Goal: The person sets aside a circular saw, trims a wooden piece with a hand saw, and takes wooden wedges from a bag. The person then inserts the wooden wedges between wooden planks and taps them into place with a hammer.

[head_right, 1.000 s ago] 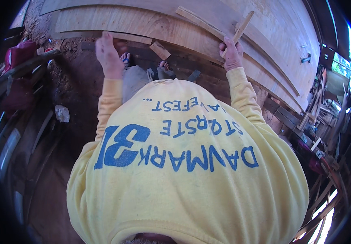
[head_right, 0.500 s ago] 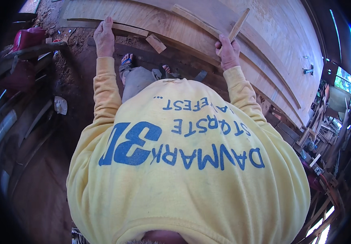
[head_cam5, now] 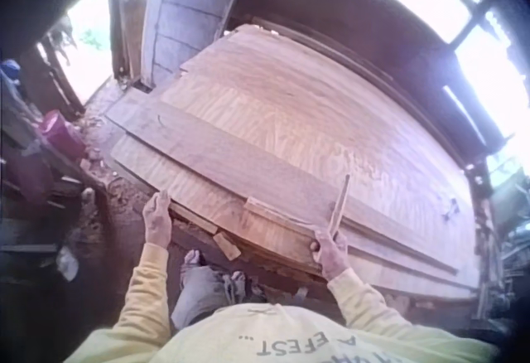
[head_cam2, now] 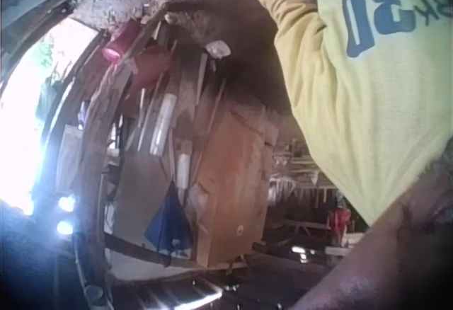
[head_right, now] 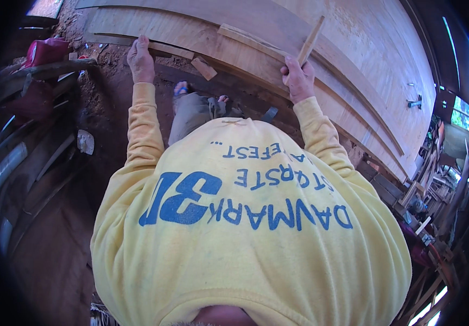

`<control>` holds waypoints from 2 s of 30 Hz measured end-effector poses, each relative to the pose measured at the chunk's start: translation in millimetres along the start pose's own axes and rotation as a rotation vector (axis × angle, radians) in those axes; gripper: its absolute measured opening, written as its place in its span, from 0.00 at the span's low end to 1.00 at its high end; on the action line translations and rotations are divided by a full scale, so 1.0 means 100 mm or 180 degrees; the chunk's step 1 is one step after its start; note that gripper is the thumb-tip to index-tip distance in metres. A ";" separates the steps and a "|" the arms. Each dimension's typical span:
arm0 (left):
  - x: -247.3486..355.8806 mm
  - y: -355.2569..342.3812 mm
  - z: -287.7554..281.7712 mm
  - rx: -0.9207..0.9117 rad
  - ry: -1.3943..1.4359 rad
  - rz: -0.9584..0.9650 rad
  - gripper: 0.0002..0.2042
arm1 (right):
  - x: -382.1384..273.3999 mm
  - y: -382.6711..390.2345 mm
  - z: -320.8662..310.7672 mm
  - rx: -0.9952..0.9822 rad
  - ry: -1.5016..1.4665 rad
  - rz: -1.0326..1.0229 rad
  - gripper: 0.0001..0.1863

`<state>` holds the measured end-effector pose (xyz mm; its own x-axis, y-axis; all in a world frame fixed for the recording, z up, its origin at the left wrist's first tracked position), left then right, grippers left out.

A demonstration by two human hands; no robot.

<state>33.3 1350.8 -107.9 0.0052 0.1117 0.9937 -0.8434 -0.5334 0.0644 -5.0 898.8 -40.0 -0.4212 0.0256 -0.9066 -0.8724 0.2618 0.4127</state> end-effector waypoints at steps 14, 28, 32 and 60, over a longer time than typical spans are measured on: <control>0.11 0.12 -0.04 0.0318 -0.0153 0.0118 0.17 | -0.03 0.01 -0.05 0.0204 0.0499 -0.0038 0.14; 0.02 0.23 -0.10 0.0767 -0.0187 0.0622 0.16 | -0.01 0.03 0.03 -0.0392 0.0482 0.0034 0.13; 0.15 0.27 -0.09 0.0777 -0.0600 0.0614 0.16 | -0.04 0.03 0.04 -0.0514 0.0498 0.0154 0.13; -0.26 1.22 0.84 0.0205 0.2552 -0.1087 0.09 | 0.03 -0.07 0.00 -0.0918 0.0315 0.0301 0.14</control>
<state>-25.1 1212.5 -117.8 -0.1479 0.8173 0.5569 -0.8326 -0.4068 0.3759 -0.1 896.9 -45.2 -0.5134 -0.0610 -0.8560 -0.8567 -0.0218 0.5154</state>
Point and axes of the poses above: each hand's wrist, its own y-axis away from the middle knuckle, its own z-axis out of the palm, x = y × z, the point moved 8 cm from there along -y, towards the middle knuckle
